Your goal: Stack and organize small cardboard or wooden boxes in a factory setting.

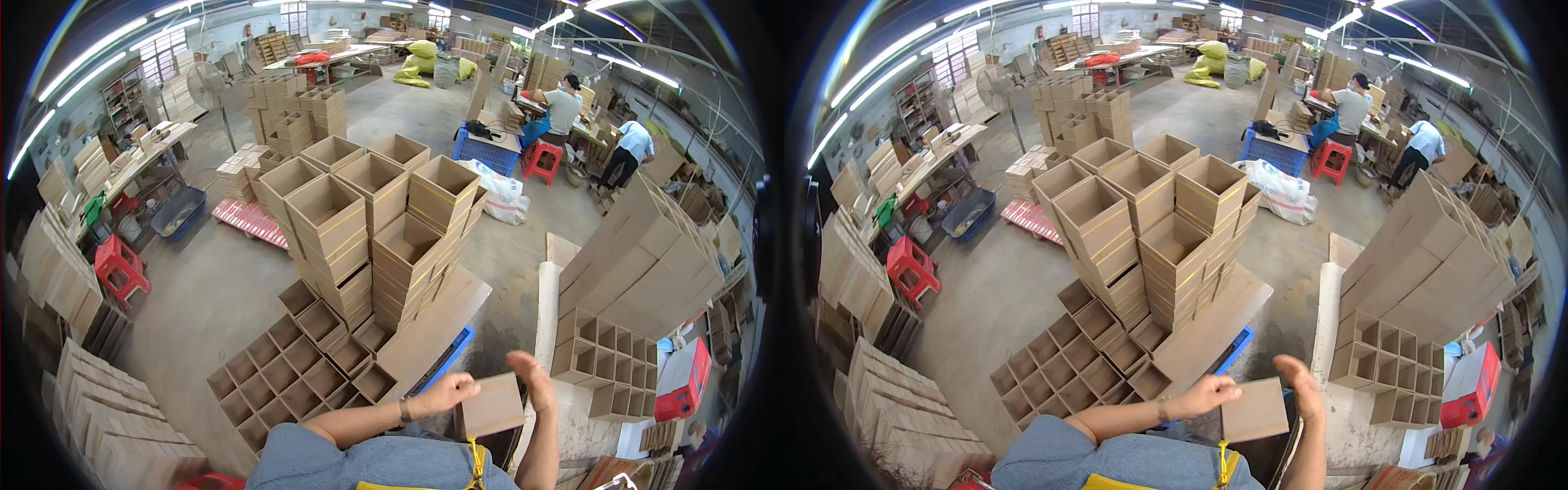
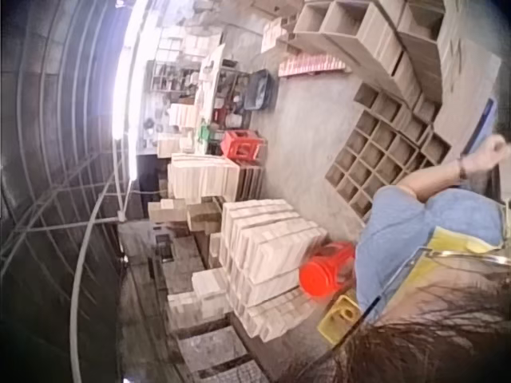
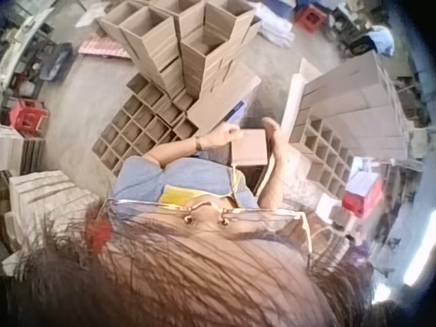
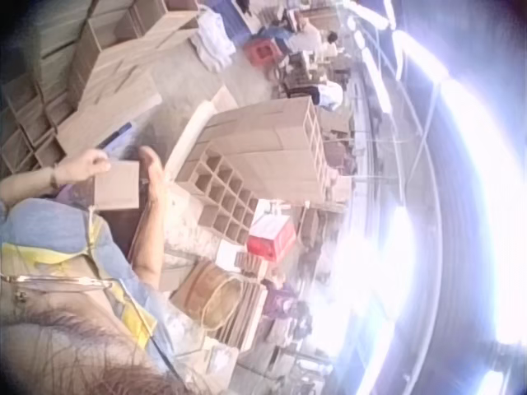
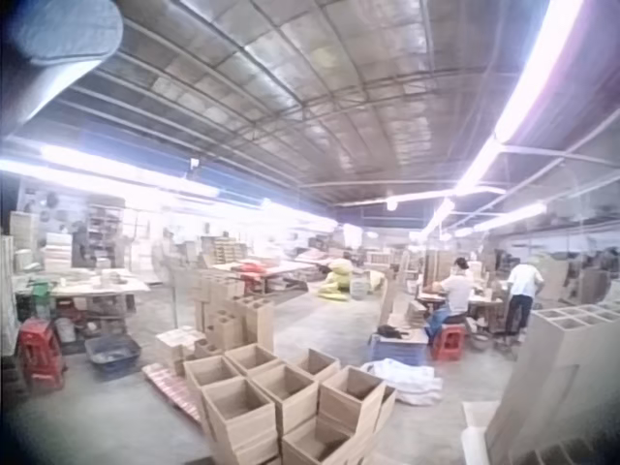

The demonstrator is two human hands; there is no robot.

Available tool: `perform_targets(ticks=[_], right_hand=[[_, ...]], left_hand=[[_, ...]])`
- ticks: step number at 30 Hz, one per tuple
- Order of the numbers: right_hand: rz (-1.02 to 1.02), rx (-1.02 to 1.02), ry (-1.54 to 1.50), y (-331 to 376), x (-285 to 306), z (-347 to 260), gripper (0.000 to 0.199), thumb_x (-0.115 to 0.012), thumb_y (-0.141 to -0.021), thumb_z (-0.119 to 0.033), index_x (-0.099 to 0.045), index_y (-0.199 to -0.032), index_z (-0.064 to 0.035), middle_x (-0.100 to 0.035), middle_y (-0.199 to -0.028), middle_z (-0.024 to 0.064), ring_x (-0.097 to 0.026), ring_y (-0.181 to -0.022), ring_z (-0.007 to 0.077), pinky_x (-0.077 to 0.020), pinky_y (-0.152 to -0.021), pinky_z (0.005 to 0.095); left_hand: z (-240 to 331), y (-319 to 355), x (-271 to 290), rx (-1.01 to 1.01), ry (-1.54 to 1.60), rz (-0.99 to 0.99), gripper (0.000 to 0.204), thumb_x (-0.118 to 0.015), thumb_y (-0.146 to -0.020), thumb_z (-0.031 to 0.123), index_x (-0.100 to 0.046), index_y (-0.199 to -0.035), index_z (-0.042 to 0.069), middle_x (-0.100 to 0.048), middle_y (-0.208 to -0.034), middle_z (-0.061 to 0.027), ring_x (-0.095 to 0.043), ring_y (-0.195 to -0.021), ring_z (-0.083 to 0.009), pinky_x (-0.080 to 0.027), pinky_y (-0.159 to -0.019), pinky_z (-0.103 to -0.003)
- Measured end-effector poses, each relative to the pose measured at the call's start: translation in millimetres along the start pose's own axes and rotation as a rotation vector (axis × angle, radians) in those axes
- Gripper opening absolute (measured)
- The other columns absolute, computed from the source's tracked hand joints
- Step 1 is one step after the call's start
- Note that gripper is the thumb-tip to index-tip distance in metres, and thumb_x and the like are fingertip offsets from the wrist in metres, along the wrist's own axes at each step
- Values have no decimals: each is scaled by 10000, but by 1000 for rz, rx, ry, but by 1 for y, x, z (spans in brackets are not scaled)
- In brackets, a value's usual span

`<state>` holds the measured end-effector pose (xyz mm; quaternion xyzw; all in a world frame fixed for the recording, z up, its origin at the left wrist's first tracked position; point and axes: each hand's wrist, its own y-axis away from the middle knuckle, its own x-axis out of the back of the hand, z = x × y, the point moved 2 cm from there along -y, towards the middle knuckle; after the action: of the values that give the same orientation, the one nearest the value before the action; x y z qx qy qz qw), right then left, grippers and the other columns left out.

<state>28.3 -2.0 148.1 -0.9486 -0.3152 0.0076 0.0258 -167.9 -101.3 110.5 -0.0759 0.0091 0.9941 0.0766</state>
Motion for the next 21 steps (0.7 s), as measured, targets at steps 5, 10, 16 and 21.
perform_targets(ticks=[5, 10, 16, 21], right_hand=[[-189, -514, -145, 16, -23, 74, 606, -467, -849, -548, -543, -1167, -38, -591, -1001, 100, -531, -968, 196, -400, -871, 330], [-174, -680, -159, -3, -69, 62, 587, -476, -863, -521, -515, -1183, -30, -594, -969, 112, -558, -913, 203, -432, -836, 339], [-219, -729, 44, -11, -76, 76, 561, -568, -848, -380, -444, -1271, -33, -584, -1060, 110, -528, -1010, 201, -401, -881, 320], [-188, -915, 9, -3, -71, 69, 649, -588, -774, -219, -342, -1348, -41, -527, -1171, 144, -521, -1045, 222, -407, -890, 316]], left_hand=[[-52, 20, 1, 290, -164, -147, 374, -488, -911, 353, -593, -875, -4, -562, -725, -43, -487, -693, -106, -403, -620, -287], [-66, 29, 26, 81, -551, -47, 313, -496, -874, 294, -594, -964, 10, -627, -888, -203, -609, -836, -313, -460, -719, -410], [-16, 39, 19, 160, -998, -157, 205, -521, -782, 172, -603, -852, -2, -612, -748, -247, -616, -716, -389, -490, -652, -462], [-84, 5, 31, 71, -929, -134, 172, -495, -780, 129, -593, -762, -12, -592, -678, -259, -601, -665, -413, -485, -607, -480]])
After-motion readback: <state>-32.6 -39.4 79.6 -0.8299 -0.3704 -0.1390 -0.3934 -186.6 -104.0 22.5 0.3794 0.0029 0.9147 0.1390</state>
